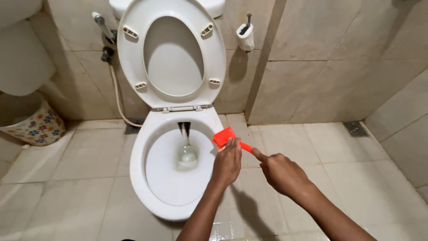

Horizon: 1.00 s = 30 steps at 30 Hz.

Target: The person uses a red toilet brush to scrub the inside of a white toilet bowl. They then scrub the underside of the toilet seat and the rim of the bowl.

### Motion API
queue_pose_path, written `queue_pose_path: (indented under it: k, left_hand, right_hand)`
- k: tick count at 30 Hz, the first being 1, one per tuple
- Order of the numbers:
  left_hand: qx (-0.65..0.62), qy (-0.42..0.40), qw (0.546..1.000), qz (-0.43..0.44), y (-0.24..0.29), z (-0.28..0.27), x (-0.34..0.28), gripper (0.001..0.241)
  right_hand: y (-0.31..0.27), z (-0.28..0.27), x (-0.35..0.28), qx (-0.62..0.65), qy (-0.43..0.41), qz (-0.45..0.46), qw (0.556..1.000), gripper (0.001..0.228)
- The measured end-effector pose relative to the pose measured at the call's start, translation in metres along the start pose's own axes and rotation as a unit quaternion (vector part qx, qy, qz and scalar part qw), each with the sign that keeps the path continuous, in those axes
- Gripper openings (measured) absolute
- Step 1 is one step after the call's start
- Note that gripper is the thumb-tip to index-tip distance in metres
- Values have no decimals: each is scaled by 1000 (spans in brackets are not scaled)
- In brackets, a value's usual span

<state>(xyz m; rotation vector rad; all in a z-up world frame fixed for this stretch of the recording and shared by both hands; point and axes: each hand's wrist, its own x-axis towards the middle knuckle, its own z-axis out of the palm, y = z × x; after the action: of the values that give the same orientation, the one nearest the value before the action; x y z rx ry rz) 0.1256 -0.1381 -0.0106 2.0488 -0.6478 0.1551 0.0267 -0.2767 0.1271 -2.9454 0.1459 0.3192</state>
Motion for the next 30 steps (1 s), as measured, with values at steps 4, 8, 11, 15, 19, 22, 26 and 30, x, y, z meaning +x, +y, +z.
queue_pose_path:
  k: [4,8,11,15,19,22,26,30]
  left_hand:
    - [-13,-5,1000,-23,26,-3,-21,44]
    - [-3,-8,1000,-10,14,2,-15,44]
    - [20,-6,1000,-4,-2,6,-4,44]
    - [33,-20,999,0,0,2,1,43]
    - [20,2,999,30,25,-1,-20,45]
    - [-19,6,997,81,41,-3,-35,46]
    - [-24,15,998,56,36,-8,-28,43]
    - [3,39,995,92,13,-3,-9,41]
  right_hand:
    - [5,1,-20,-23,-20,13,999,58]
    - [9,12,-16,-7,11,11,1000,56]
    - [16,38,-1,15,55,-12,998,55]
    - [16,44,2,21,71,-15,997,54]
    - [9,34,-11,-9,56,-1,998,61]
    - [5,33,-13,-6,50,6,999,59]
    - [1,40,-1,-6,50,7,999,64]
    - [4,54,24,0,87,-7,996,66]
